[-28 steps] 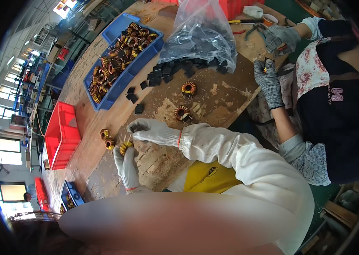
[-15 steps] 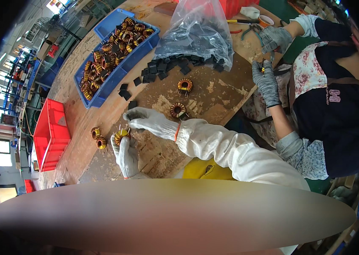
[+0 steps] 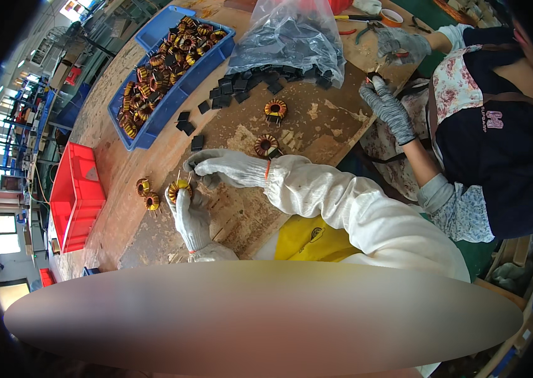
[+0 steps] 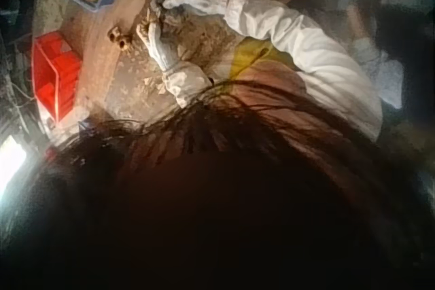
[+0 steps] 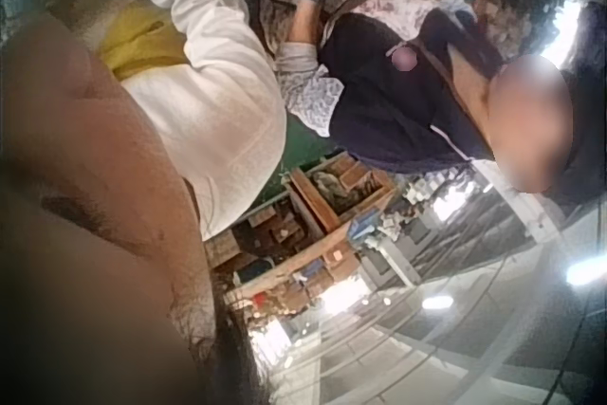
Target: Assembling toroid inductor components by applying plastic clips or tape to the core.
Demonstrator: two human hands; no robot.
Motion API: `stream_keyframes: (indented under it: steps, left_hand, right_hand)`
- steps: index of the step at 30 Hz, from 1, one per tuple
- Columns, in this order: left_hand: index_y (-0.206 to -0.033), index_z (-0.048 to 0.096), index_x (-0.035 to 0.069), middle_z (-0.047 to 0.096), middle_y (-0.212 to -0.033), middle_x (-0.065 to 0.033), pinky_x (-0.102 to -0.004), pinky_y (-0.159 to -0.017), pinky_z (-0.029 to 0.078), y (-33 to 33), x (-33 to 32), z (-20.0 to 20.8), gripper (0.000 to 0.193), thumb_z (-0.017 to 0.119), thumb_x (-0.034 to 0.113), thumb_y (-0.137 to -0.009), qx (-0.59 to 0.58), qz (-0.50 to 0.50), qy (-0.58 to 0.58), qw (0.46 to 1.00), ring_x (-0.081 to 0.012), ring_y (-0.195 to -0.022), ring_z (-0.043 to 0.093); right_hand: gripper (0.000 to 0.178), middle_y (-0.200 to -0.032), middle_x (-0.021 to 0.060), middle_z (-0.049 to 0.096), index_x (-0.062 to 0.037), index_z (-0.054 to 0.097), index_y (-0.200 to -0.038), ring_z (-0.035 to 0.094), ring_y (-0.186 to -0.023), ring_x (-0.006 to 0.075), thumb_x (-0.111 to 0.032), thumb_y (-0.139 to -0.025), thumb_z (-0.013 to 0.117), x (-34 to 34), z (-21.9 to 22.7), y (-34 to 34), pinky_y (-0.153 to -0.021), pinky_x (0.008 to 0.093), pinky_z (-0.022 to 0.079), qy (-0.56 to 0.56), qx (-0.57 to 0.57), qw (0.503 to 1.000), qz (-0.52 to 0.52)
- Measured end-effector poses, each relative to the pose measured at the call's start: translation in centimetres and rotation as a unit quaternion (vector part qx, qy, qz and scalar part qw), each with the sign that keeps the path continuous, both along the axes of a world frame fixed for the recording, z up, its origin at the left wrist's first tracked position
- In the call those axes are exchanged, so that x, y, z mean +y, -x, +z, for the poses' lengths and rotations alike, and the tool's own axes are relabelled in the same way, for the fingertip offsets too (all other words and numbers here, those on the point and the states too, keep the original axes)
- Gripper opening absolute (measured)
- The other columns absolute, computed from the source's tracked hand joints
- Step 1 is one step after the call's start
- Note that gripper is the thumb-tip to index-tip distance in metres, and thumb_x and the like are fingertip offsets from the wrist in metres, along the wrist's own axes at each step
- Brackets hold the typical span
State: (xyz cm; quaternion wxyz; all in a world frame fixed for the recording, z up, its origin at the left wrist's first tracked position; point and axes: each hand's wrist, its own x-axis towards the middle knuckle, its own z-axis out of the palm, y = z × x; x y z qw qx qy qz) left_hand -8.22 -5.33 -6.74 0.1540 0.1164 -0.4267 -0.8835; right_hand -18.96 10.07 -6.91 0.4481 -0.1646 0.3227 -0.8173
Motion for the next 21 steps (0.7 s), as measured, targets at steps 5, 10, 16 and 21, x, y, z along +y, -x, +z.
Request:
stream_keyframes:
  steps: [5,10,16,21]
  left_hand:
    - [-0.124,0.053,0.011,0.054,-0.097,-0.0017,-0.026,-0.068,0.042,-1.0,-0.3,0.8,0.033,0.061,0.008,-0.092,-0.032,0.037,0.035,0.998,-0.0115,-0.077,0.05]
    - [-0.123,0.053,0.012,0.053,-0.1,-0.0018,-0.0265,-0.073,0.046,-0.2,1.2,2.1,0.031,0.06,0.011,-0.093,-0.058,0.028,0.049,0.997,-0.0117,-0.082,0.052]
    - [-0.117,0.055,0.009,0.058,-0.101,-0.001,-0.0243,-0.071,0.046,-0.5,-0.1,0.8,0.025,0.062,0.008,-0.094,0.014,0.025,0.037,0.999,-0.0094,-0.082,0.054]
    - [-0.116,0.057,0.008,0.061,-0.101,-0.0011,-0.0238,-0.072,0.047,-0.4,-0.1,0.6,0.024,0.064,0.009,-0.093,0.016,0.037,0.046,0.998,-0.0091,-0.083,0.056]
  right_hand:
    - [0.028,-0.108,-0.0005,0.065,-0.0058,0.059,-0.124,0.062,-0.087,0.0077,-0.011,-0.096,0.055,-0.9,0.3,-0.3,-0.073,0.0264,0.049,-0.004,0.029,0.999,-0.015]
    - [0.031,-0.107,0.0035,0.066,-0.0012,0.059,-0.126,0.06,-0.085,0.013,-0.013,-0.098,0.056,-0.2,0.1,-0.1,-0.077,0.0274,0.05,0.006,-0.043,0.998,-0.055]
    - [0.031,-0.107,0.0035,0.067,-0.0014,0.059,-0.128,0.062,-0.083,0.0128,-0.011,-0.098,0.056,-1.0,0.1,-0.6,-0.077,0.0292,0.051,0.016,-0.046,0.999,-0.024]
    - [0.033,-0.111,0.0037,0.066,-0.002,0.057,-0.13,0.062,-0.086,0.0127,-0.013,-0.099,0.056,-0.5,0.1,-0.3,-0.078,0.0297,0.052,0.016,-0.035,0.999,-0.014]
